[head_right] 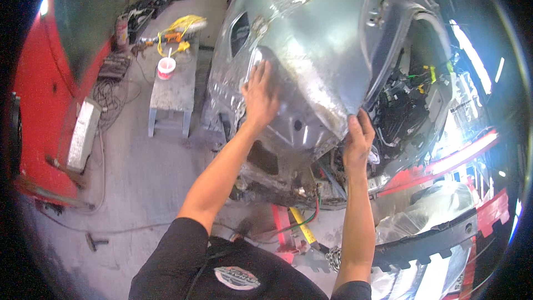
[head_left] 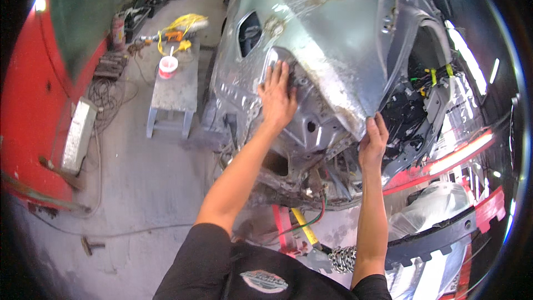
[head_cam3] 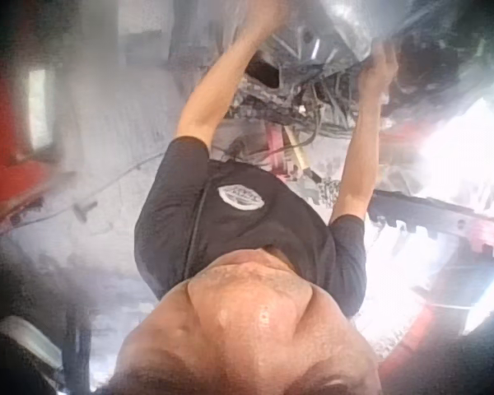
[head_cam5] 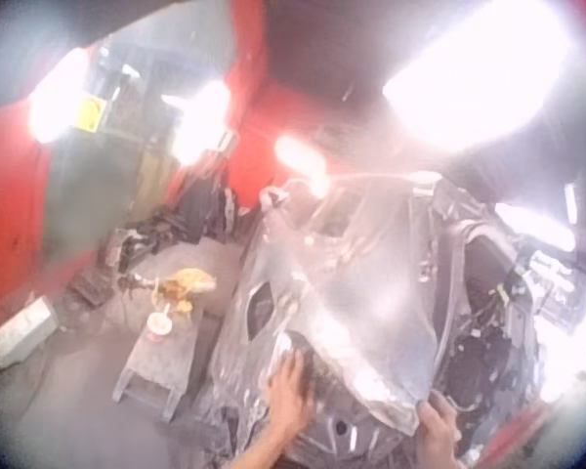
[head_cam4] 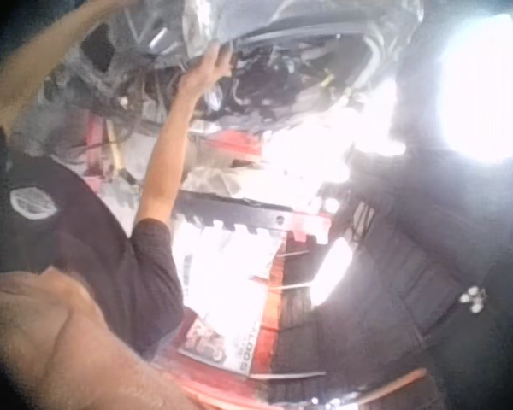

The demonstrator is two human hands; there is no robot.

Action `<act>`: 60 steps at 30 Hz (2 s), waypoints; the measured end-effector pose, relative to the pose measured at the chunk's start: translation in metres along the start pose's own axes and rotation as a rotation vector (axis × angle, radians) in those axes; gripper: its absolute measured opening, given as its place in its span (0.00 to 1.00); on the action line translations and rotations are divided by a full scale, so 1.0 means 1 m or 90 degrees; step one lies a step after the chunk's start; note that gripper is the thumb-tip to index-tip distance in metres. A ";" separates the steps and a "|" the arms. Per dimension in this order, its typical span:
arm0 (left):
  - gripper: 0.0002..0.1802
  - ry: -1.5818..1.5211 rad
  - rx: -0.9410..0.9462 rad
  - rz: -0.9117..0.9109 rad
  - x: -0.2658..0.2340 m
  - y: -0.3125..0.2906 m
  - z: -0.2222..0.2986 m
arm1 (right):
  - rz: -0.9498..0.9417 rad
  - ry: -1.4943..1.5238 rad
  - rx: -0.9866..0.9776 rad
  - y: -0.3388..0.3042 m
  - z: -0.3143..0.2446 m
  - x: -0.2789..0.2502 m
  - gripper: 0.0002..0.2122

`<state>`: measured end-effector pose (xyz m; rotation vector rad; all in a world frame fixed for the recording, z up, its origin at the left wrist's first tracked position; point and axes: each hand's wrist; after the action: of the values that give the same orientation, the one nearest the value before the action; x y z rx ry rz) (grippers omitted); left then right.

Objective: The person uses locking pliers to pull and align a damaged metal panel on the front fender of a silver car. They repeatedly clamp and adjust the metal edge, then visually check the alignment by running their hands along the panel surface.

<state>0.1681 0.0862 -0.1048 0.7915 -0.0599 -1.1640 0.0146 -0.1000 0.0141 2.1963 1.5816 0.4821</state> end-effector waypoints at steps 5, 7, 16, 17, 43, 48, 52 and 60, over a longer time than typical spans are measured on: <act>0.35 -0.089 0.016 -0.062 -0.019 0.016 -0.006 | -0.013 -0.082 0.004 0.003 -0.006 -0.006 0.28; 0.32 -0.159 -0.012 -0.115 -0.034 0.032 -0.007 | -0.042 -0.087 -0.005 0.007 -0.010 0.004 0.26; 0.33 -0.129 0.083 -0.009 -0.029 0.064 0.095 | -0.078 -0.040 -0.032 0.002 -0.028 0.015 0.29; 0.33 -0.156 0.086 0.001 -0.028 0.067 0.093 | -0.085 -0.026 -0.043 0.003 -0.033 0.020 0.29; 0.26 -0.116 0.181 -0.046 -0.054 0.061 0.083 | -0.002 -0.210 -0.240 0.153 -0.097 0.009 0.23; 0.23 -0.100 0.222 -0.057 -0.061 0.095 0.063 | 0.010 -0.383 -0.352 0.257 -0.109 0.021 0.23; 0.26 -0.112 0.298 -0.067 -0.048 0.131 0.042 | 0.071 -0.545 -0.296 0.304 -0.129 0.038 0.25; 0.30 -0.186 0.409 -0.165 -0.018 0.214 -0.016 | 0.103 -0.760 -0.250 0.348 -0.134 0.052 0.22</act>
<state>0.3375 0.1448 0.0149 1.2083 -0.6137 -1.5267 0.2495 -0.1360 0.3061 1.7007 0.5908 -0.4165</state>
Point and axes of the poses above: each hand's wrist, its own y-axis towards the middle knuckle, its own x-axis out of the palm, z = x × y, and after that the axes turned 8 degrees about y, right-handed
